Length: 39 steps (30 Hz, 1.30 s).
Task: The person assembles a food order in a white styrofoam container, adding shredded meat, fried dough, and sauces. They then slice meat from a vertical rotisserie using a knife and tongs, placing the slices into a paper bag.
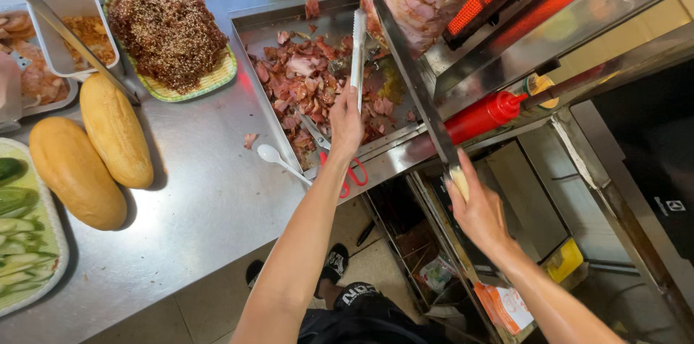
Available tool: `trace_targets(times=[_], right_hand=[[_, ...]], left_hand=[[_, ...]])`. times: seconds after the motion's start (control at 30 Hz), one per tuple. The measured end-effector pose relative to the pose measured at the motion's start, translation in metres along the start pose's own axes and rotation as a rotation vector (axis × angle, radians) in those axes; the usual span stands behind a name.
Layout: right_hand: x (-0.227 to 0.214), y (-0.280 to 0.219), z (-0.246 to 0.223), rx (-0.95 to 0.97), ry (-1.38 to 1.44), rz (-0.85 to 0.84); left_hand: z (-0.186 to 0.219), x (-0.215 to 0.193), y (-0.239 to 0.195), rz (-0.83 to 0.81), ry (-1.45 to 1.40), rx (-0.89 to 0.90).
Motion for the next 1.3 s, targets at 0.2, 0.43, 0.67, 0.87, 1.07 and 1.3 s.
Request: trace_targets(times=[0.2,0.43,0.67,0.87,1.07,1.3], right_hand=[[-0.012,0.039,0.003,0.066,-0.005,-0.096],[-0.044,0.009,0.017,0.023,-0.173,-0.127],[-0.069,0.001,0.010,0.068,-0.216,-0.216],[-0.095,-0.014,0.008,0.169,-0.197,-0.298],[-0.097,-0.034,0.028,0.153,-0.208,-0.306],[-0.085,-0.058,0.053,0.071,-0.152,-0.259]], left_hand=[[0.003,-0.001,-0.010,-0.007,-0.217,0.024],[0.016,-0.015,-0.048,-0.090,-0.443,-0.127],[0.015,-0.020,-0.061,-0.123,-0.482,-0.118],[0.021,-0.018,-0.065,-0.085,-0.481,-0.147],[0.022,-0.006,-0.067,-0.110,-0.500,-0.159],[0.025,0.014,-0.061,-0.136,-0.479,-0.119]])
Point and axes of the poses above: each hand's wrist, its own y-axis towards the middle knuckle, its own x-axis out of the palm, z = x × y, the point moved 2 cm from there along y, towards the middle knuckle, and after that the axes turned 10 degrees about -x, right-handed, at the moved point
